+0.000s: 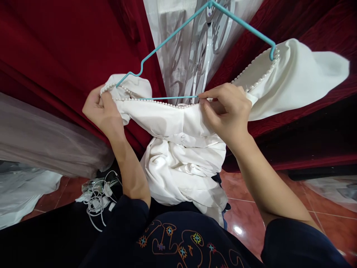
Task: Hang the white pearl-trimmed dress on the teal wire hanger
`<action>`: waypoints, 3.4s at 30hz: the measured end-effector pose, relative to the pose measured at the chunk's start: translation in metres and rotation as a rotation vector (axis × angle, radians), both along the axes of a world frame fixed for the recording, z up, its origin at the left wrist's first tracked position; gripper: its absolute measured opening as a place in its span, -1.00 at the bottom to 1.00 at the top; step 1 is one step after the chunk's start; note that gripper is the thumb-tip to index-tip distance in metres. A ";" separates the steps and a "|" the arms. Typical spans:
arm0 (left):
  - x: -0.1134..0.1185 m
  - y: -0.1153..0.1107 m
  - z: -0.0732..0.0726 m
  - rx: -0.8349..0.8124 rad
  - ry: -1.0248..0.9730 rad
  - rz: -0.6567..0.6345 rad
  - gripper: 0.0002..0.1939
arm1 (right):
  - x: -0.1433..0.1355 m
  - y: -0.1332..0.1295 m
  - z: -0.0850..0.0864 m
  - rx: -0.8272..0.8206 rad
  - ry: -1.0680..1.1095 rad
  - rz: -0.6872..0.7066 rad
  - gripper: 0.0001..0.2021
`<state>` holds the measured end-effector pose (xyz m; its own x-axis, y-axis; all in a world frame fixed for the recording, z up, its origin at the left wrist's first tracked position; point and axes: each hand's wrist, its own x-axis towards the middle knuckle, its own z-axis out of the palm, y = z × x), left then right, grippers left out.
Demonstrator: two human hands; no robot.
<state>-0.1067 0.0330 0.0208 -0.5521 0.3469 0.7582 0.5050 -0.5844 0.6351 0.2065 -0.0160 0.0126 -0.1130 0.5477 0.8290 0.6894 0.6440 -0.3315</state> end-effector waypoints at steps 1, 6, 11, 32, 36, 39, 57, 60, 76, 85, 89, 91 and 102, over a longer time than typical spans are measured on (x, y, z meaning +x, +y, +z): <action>-0.001 -0.001 -0.012 -0.014 -0.056 0.031 -0.66 | 0.000 0.000 0.000 -0.004 0.006 -0.003 -0.81; -0.004 -0.021 -0.060 -0.117 -0.159 0.033 -0.67 | 0.001 -0.001 -0.004 -0.052 0.046 0.020 -0.79; 0.018 -0.060 -0.051 -0.174 0.126 -0.112 -0.71 | -0.001 0.000 -0.006 -0.056 0.083 0.036 -0.80; 0.068 -0.060 0.004 -0.133 0.360 -0.378 -0.77 | 0.063 0.037 0.031 0.217 0.176 -0.296 -0.62; 0.066 -0.058 0.005 -0.127 0.339 -0.417 -0.74 | 0.077 0.045 0.040 0.129 0.279 -0.236 -0.63; 0.061 -0.054 0.006 -0.109 0.343 -0.442 -0.71 | 0.093 0.049 0.047 0.115 0.294 -0.297 -0.67; 0.061 -0.052 -0.002 -0.149 0.287 -0.491 -0.70 | 0.104 -0.014 -0.003 0.227 0.171 -0.058 -0.83; 0.060 -0.053 -0.003 -0.167 0.303 -0.514 -0.68 | 0.070 -0.013 0.022 0.042 0.081 0.119 -0.87; 0.000 -0.041 -0.024 -0.083 -0.112 -0.118 -0.70 | 0.072 -0.011 0.015 0.045 -0.011 0.149 -0.87; 0.012 -0.033 0.066 -0.006 0.293 -0.215 -0.65 | 0.069 -0.016 0.015 0.102 -0.071 0.123 -0.87; 0.028 -0.010 0.088 -0.139 0.471 -0.209 -0.59 | 0.065 -0.016 0.014 0.086 -0.033 0.149 -0.86; 0.033 0.001 0.092 -0.297 0.513 -0.289 -0.58 | 0.064 -0.016 0.014 0.080 -0.023 0.159 -0.87; 0.068 0.002 0.065 0.013 0.748 -0.565 -0.42 | 0.055 -0.019 0.015 -0.017 0.097 0.119 -0.75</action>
